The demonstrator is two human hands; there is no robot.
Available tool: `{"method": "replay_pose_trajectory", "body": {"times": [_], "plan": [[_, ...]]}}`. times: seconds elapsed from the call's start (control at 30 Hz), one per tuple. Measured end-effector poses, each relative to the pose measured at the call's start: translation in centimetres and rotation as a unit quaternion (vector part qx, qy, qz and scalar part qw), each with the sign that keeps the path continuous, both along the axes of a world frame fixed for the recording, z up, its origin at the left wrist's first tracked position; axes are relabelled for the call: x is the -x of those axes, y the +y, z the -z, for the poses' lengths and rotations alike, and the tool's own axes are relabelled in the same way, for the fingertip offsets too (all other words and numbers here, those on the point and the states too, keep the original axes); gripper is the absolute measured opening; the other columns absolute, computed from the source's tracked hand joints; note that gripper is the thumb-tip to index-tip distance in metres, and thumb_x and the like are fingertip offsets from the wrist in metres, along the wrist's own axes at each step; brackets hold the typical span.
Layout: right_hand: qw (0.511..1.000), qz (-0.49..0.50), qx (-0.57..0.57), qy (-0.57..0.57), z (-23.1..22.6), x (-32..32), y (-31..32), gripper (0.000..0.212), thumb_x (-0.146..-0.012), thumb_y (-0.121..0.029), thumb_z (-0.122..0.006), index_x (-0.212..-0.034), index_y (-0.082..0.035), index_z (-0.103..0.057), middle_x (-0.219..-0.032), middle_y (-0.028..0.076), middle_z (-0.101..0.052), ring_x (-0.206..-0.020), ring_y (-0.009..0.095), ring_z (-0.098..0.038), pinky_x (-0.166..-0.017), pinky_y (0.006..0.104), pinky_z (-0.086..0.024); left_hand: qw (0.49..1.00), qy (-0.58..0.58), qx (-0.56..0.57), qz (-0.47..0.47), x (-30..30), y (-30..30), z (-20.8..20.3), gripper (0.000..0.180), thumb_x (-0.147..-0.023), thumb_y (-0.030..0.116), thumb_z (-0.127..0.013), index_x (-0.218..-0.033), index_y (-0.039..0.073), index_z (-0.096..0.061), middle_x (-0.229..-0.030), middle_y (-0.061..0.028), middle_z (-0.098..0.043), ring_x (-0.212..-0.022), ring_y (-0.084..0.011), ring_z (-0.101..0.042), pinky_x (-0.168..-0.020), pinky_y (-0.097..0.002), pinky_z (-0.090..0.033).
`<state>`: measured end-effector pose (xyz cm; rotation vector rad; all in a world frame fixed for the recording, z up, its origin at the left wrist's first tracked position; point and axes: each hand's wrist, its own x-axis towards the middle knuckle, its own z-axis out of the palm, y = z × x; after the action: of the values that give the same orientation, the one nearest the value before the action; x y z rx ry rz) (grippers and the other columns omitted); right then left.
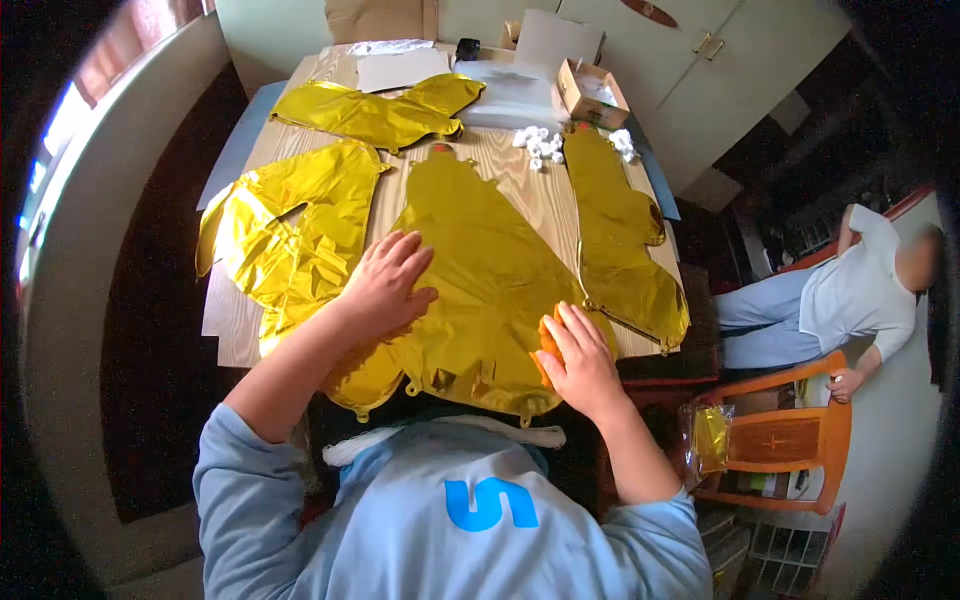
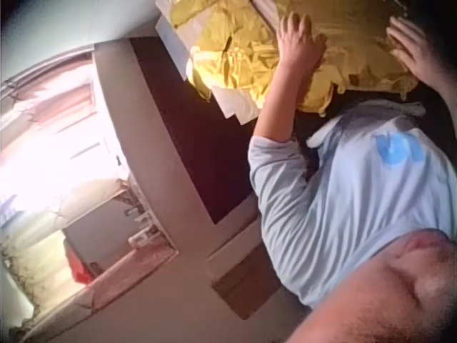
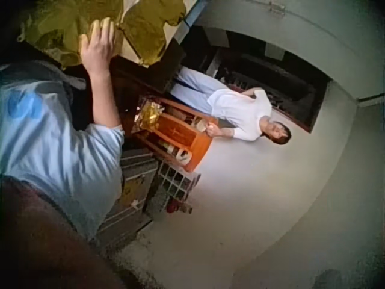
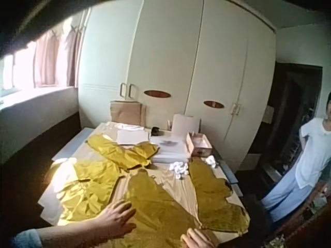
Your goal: Packing gold foil balloons into plastic bags and organizing them on a table.
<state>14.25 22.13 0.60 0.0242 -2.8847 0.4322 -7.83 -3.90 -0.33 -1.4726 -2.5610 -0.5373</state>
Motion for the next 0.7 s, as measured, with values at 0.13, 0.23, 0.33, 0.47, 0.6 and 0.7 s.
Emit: {"method": "replay_pose_trajectory", "body": {"times": [0.13,0.23,0.33,0.47,0.6,0.7], "plan": [[0.999,0.023,0.036,-0.007,-0.2,-0.7,0.4,0.051,-0.087,-0.028,-0.069,-0.128,-0.001,-0.057,-0.141,0.024,-0.047,-0.134,0.039,-0.042,-0.112,0.0466,-0.034,0.999,-0.041,0.008,0.035,1.1,1.6,-0.4,0.059,-0.087,0.035,-0.065,-0.133,0.003,-0.048,-0.141,-0.0222,-0.043,-0.133,-0.0419,-0.038,-0.110,-0.0503,-0.034],[0.998,0.021,0.059,-0.014,-0.4,-0.2,0.9,0.053,-0.087,-0.028,-0.069,-0.130,-0.001,-0.055,-0.143,0.024,-0.045,-0.134,0.040,-0.041,-0.112,0.0467,-0.033,0.999,-0.037,0.000,0.025,1.9,2.4,0.4,0.059,-0.086,0.037,-0.065,-0.133,0.003,-0.049,-0.141,-0.0213,-0.045,-0.133,-0.0399,-0.039,-0.109,-0.0495,-0.034],[0.998,0.013,0.063,-0.019,-0.4,0.3,1.1,0.055,-0.086,-0.028,-0.070,-0.131,-0.001,-0.054,-0.145,0.024,-0.043,-0.135,0.040,-0.040,-0.113,0.0468,-0.033,1.000,-0.026,0.008,0.012,2.2,1.7,0.7,0.062,-0.086,0.042,-0.063,-0.133,0.004,-0.050,-0.142,-0.0206,-0.045,-0.133,-0.0377,-0.040,-0.109,-0.0477,-0.033],[0.998,0.008,0.061,-0.024,-1.2,0.4,0.6,0.055,-0.085,-0.028,-0.071,-0.131,-0.001,-0.054,-0.143,0.023,-0.045,-0.133,0.040,-0.042,-0.112,0.0458,-0.034,0.998,-0.033,0.050,-0.014,1.2,0.5,-0.4,0.064,-0.087,0.044,-0.063,-0.136,0.005,-0.048,-0.144,-0.0206,-0.044,-0.134,-0.0378,-0.039,-0.109,-0.0488,-0.033],[0.984,0.055,0.168,0.025,-1.3,0.3,0.7,0.041,-0.084,-0.024,-0.073,-0.117,-0.001,-0.063,-0.125,0.020,-0.060,-0.118,0.036,-0.056,-0.102,0.0431,-0.044,0.998,-0.020,0.057,-0.019,0.7,0.2,0.0,0.065,-0.088,0.045,-0.061,-0.138,0.005,-0.046,-0.145,-0.0215,-0.042,-0.135,-0.0387,-0.038,-0.110,-0.0502,-0.031],[0.976,0.199,0.071,0.047,-3.1,-0.6,1.6,0.022,-0.082,-0.021,-0.075,-0.081,-0.002,-0.063,-0.087,0.015,-0.067,-0.083,0.035,-0.066,-0.070,0.0431,-0.051,0.999,0.001,0.042,-0.019,0.3,-0.1,0.5,0.065,-0.089,0.044,-0.060,-0.139,0.005,-0.046,-0.145,-0.0226,-0.042,-0.136,-0.0400,-0.037,-0.111,-0.0505,-0.030]]}}
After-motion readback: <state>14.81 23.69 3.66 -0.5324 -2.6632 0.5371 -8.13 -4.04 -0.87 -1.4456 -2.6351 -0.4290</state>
